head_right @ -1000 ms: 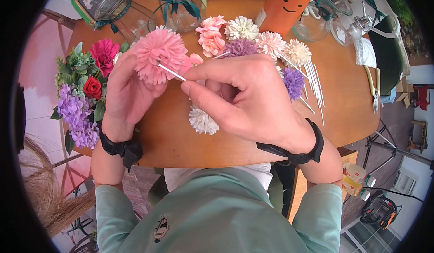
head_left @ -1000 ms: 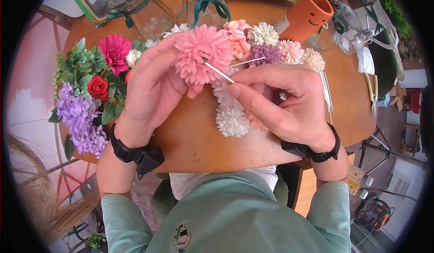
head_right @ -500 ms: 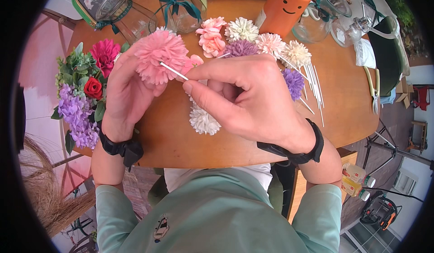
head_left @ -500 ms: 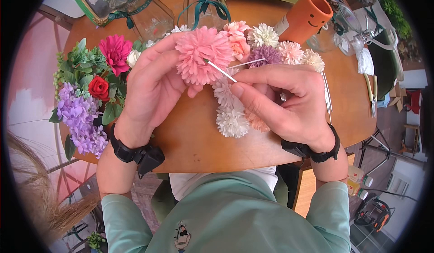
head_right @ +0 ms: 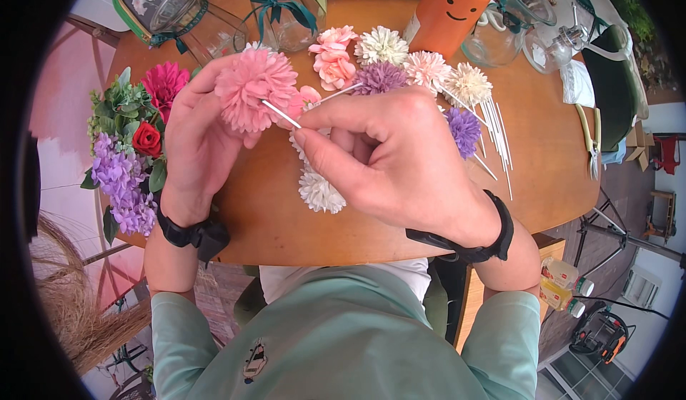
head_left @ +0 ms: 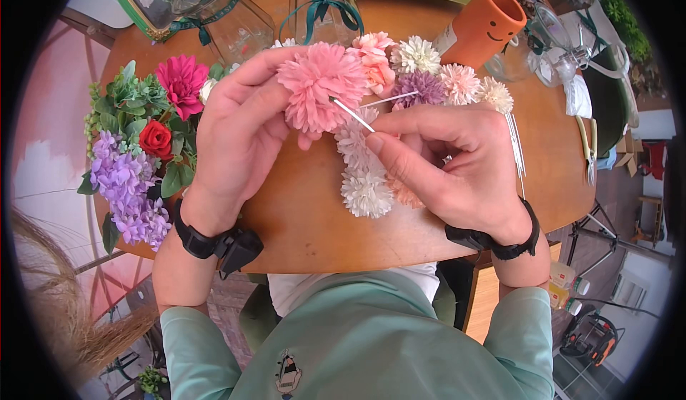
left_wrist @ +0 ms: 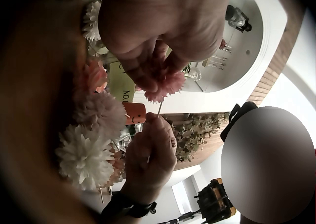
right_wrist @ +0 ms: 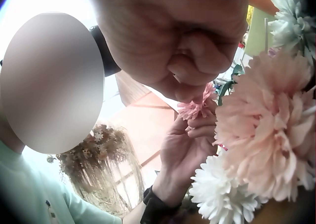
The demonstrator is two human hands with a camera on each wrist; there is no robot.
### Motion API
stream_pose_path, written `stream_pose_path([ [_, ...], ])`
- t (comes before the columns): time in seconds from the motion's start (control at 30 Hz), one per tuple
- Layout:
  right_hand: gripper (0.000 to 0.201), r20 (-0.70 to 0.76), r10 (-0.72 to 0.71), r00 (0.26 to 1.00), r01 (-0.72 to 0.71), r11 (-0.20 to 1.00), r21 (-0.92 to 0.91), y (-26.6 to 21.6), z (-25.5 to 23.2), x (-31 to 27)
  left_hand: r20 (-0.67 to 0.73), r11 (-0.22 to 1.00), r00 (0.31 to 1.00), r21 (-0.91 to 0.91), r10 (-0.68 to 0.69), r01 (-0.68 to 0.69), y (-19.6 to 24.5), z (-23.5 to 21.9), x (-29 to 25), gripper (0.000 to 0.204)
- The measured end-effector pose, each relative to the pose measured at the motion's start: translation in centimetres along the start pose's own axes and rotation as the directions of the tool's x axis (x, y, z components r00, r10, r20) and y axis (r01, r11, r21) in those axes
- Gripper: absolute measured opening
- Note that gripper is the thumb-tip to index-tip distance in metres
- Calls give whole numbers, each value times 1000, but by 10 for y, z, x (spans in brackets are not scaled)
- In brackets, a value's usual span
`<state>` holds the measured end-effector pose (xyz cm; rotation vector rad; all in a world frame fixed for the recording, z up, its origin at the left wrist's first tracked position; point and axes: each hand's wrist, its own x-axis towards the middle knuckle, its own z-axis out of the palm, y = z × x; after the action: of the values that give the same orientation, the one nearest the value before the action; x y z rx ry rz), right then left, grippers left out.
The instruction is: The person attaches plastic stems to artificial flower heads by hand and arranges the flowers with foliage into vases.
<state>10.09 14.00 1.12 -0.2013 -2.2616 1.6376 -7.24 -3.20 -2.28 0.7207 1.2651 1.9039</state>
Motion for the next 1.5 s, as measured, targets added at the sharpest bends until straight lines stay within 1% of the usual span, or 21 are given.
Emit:
stream_pose_path([
  [0.13, 7, 27, 79, 997, -79, 997, 12, -3, -2, -1, 75, 997, 995, -42, 68, -65, 1, -2, -3, 40],
  [0.2, 8, 41, 99, 994, -100, 995, 17, -2, -2, -1, 59, 989, 994, 105, 97, -103, 0, -3, -3, 49],
  [0.27, 10, 47, 116, 992, -118, 992, 34, 0, -1, -1, 81, 982, 991, 146, 108, -119, 1, -6, -3, 48],
  [0.43, 12, 69, 107, 992, -110, 993, 36, 0, -1, 1, 117, 962, 986, 232, 121, -145, 0, -6, -3, 46],
  [0.5, 13, 74, 107, 991, -110, 993, 41, 0, 0, 1, 78, 957, 982, 227, 170, -183, -3, -1, -5, 45],
  [0.6, 13, 71, 108, 992, -112, 993, 47, 0, 0, 1, 130, 954, 983, 255, 127, -157, -2, -8, -4, 44],
  [0.73, 13, 80, 110, 991, -110, 994, -7, 0, -1, 1, 122, 936, 985, 316, 122, -155, 0, -1, -6, 43],
  [0.93, 11, 75, 101, 992, -101, 995, -4, 1, -1, 2, 72, 917, 975, 331, 209, -221, 7, 13, -10, 33],
  [1.0, 9, 78, 98, 992, -97, 995, -22, 0, -4, 4, 42, 827, 979, 528, 201, -192, 16, 15, -10, 28],
  [1.03, 8, 145, 15, 989, -5, 997, -74, 1, -8, 6, 41, 826, 978, 529, 203, -194, 20, 9, -9, 28],
  [1.07, 7, 217, -64, 974, 92, 989, -118, 2, -10, 7, -12, 872, 971, 443, 239, -209, 25, -1, -4, 26],
  [1.1, 7, 218, -67, 974, 94, 989, -117, 2, -10, 6, -69, 907, 961, 353, 269, -229, 29, -6, 1, 24],
  [1.13, 6, 319, -87, 944, 152, 971, -183, 3, -9, 5, -203, 894, 938, 412, 281, -179, 31, -6, 3, 23],
  [1.17, 6, 416, -99, 904, 215, 946, -243, 4, -8, 4, -202, 892, 937, 413, 285, -182, 26, -8, 6, 23],
  [1.23, 12, 450, -112, 886, 263, 920, -290, 8, 0, -1, -144, 567, 908, 816, 393, -116, 11, -14, 9, 25],
  [1.27, 12, 439, -149, 886, 328, 871, -365, 10, 4, -2, -32, 389, 929, 913, 369, -123, 13, -10, 7, 32],
  [1.3, 13, 432, -187, 882, 386, 813, -437, 12, 8, -3, -33, 389, 929, 913, 370, -123, 9, -9, 6, 32],
  [1.37, 13, 378, -215, 900, 396, 767, -504, 20, 14, -3, 212, -118, 919, 976, 333, -182, 0, -8, 3, 45],
  [1.4, 14, 324, -246, 913, 396, 719, -571, 21, 16, -4, 168, -82, 948, 985, 271, -151, 1, -5, 1, 51],
  [1.43, 14, 323, -245, 914, 395, 719, -572, 22, 17, -3, 169, -81, 948, 985, 271, -153, 0, -5, 1, 51],
  [1.5, 9, 203, -362, 910, 411, 725, -553, 22, 19, -2, 150, -65, 952, 988, 265, -138, -3, -8, 1, 46],
])
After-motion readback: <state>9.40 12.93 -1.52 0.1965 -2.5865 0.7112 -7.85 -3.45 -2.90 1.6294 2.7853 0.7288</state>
